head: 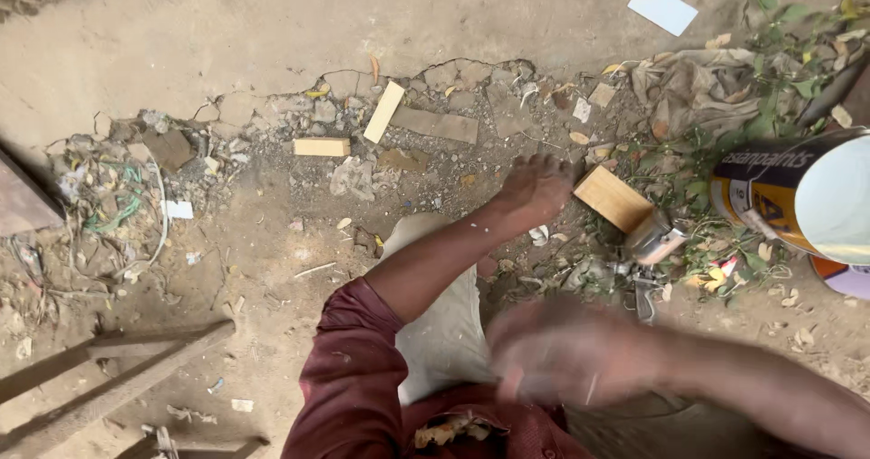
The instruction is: The person walks across a cluttered outdoor area carrying two paint cans, then squats and pours white paint from one can into a small plate. They stir the paint in the plate with a stick and pour more paint into the plate from the second can.
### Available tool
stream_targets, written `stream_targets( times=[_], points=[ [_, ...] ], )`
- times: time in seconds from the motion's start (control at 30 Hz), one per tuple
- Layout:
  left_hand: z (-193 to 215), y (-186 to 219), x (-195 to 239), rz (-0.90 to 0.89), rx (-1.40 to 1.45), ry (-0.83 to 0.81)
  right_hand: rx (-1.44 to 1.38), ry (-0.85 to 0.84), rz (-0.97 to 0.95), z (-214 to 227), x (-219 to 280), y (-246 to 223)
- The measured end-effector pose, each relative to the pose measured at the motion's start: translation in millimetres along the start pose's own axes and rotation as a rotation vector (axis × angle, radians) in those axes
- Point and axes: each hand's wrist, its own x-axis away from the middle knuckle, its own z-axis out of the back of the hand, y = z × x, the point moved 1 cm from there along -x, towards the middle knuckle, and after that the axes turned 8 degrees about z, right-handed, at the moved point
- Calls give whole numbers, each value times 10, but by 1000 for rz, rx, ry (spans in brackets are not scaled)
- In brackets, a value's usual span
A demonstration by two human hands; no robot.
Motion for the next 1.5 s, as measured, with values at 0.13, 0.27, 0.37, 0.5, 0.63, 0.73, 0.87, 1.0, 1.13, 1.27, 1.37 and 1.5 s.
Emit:
stream_targets(
  times=[0.13, 0.27, 0.37, 0.5, 0.63, 0.73, 0.87, 1.0, 1.13, 1.27, 1.37, 1.5],
  points=[
    [-96, 19, 5, -33, 136, -278, 96, -165, 72, -776, -86, -159],
    [12, 113, 87, -85, 221, -313, -7, -366, -379, -890, 106, 0],
    [59, 260, 59, 24, 241, -453, -89, -264, -239, -1045, 112, 120],
    [104, 415, 82, -214, 98, -190, -76, -534, -547, -1302, 194, 524],
    [40, 741, 139, -142, 29, -301, -55, -540, -605, -1422, 363, 688],
    [-25, 992, 172, -190, -25, -467, 8, -493, -588, -1376, 369, 641],
    [-121, 1171, 162, -247, -81, -487, 155, -299, -359, -1230, 232, 474],
    [-296, 1088, 202, -348, -148, -471, 144, -211, -232, -1081, 208, 313],
    [-359, 947, 349, -373, -49, -260, 18, -232, -235, -1016, 190, 236],
    [-170, 857, 350, -345, -21, -380, 261, -301, -177, -1065, 198, 347],
    [65, 858, 354, -265, 46, -435, 326, -314, -240, -1234, 236, 550],
    [364, 885, 354, -179, 81, -551, 216, -191, -154, -1236, 256, 571]
  ],
)
